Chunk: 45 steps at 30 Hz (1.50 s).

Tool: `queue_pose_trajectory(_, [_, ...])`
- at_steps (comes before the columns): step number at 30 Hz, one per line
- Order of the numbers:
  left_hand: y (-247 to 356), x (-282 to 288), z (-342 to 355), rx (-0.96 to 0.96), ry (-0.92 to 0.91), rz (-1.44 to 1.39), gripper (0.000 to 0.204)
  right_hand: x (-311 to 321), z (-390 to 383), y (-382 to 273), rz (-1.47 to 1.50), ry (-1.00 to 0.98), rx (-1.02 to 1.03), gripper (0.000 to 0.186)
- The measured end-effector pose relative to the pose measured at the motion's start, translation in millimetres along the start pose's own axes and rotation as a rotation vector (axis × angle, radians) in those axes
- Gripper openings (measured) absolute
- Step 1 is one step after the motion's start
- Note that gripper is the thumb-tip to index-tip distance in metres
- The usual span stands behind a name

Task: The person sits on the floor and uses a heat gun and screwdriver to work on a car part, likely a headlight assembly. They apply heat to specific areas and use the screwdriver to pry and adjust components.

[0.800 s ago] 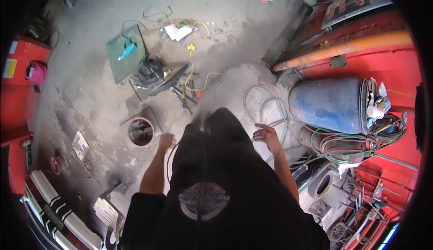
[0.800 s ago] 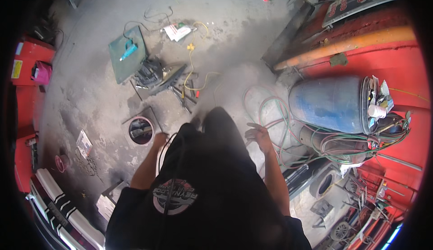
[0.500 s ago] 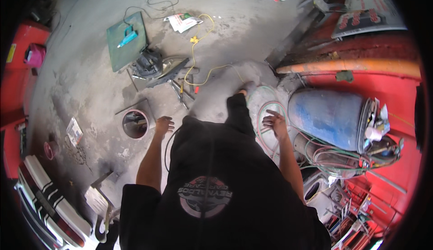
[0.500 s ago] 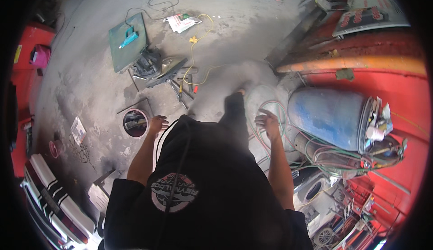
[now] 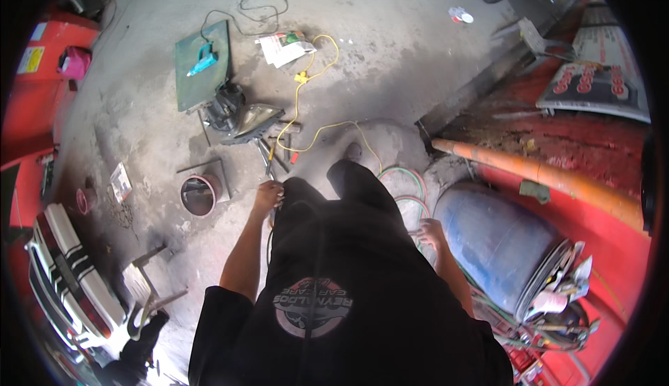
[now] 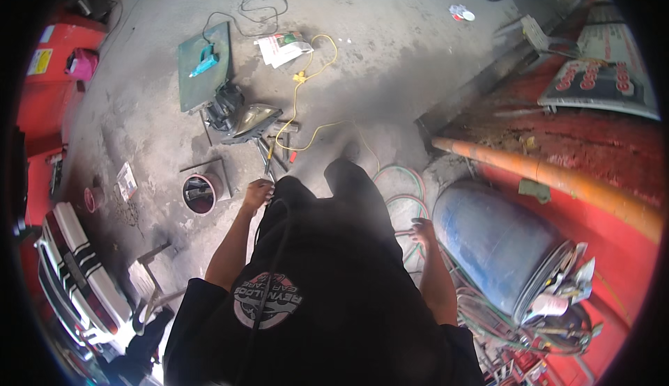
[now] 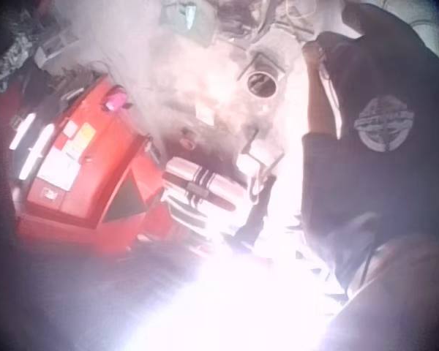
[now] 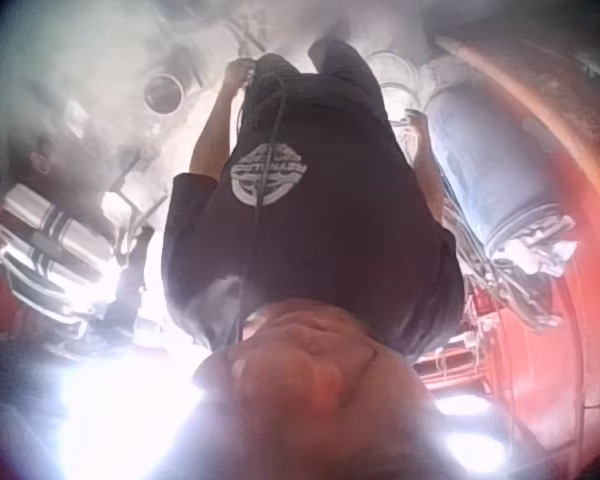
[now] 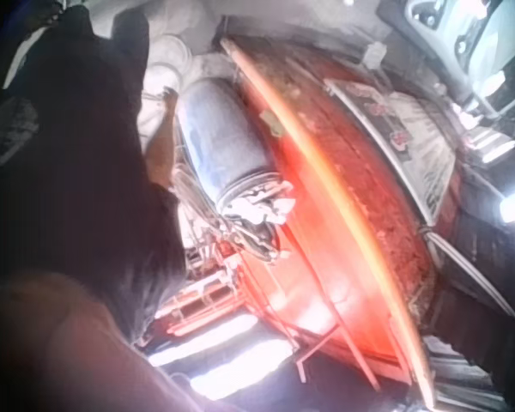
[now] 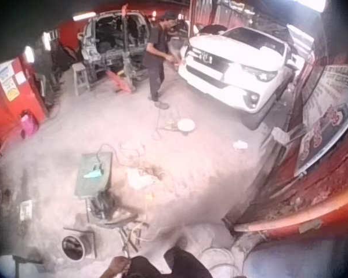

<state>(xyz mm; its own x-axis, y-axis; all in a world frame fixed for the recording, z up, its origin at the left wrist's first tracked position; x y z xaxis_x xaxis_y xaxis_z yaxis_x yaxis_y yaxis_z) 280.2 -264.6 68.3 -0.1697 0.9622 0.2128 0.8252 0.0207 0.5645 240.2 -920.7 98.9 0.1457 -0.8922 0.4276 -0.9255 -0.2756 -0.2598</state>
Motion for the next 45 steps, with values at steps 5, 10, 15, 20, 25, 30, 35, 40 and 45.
queue_pose_trajectory(5, [91, -36, -30, -0.615, 0.230, 0.336, 0.026, 66, 72, -105, -0.035, 0.106, 0.100, 0.036])
queue_pose_trajectory(10, [136, -32, -43, -0.412, 0.270, 0.166, 0.027, 23, 73, -308, -0.070, 0.027, 0.368, 0.041])
queue_pose_trajectory(15, [190, -45, -36, -0.382, 0.416, 0.103, 0.023, -60, 37, -465, -0.151, -0.236, 0.691, 0.045])
queue_pose_trajectory(20, [245, -27, 25, -0.379, 0.477, 0.266, 0.026, -146, 1, -579, -0.328, -0.384, 0.886, 0.044])
queue_pose_trajectory(25, [294, 36, 141, -0.496, 0.417, 0.282, 0.029, -258, -4, -715, -0.500, -0.458, 0.966, 0.042])
queue_pose_trajectory(30, [404, 124, 215, -0.444, 0.401, 0.473, 0.030, -367, 6, -849, -0.715, -0.335, 1.165, 0.043])
queue_pose_trajectory(35, [441, 168, 266, -0.342, 0.305, 0.489, 0.022, -430, 15, -913, -0.997, -0.350, 1.378, 0.050])
queue_pose_trajectory(40, [468, 195, 313, -0.334, 0.285, 0.234, 0.016, -492, -2, -975, -1.346, -0.408, 1.559, 0.049])
queue_pose_trajectory(45, [517, 224, 288, -0.147, 0.159, -0.201, 0.018, -556, 26, -1050, -1.463, -0.633, 1.673, 0.049])
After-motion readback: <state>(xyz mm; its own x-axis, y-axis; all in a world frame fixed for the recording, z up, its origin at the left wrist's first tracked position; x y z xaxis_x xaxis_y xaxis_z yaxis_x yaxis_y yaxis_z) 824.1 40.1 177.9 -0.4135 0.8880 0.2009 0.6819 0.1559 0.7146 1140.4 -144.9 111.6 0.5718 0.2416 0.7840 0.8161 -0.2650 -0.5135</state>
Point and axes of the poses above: each hand's wrist, its own z-axis towards the middle knuckle, its own x-axis out of the back of the hand, y = z × x, the point moved 4 cm from there along z, towards the middle knuckle, and after that the axes turned 10 degrees about y, right-handed, at the moved point
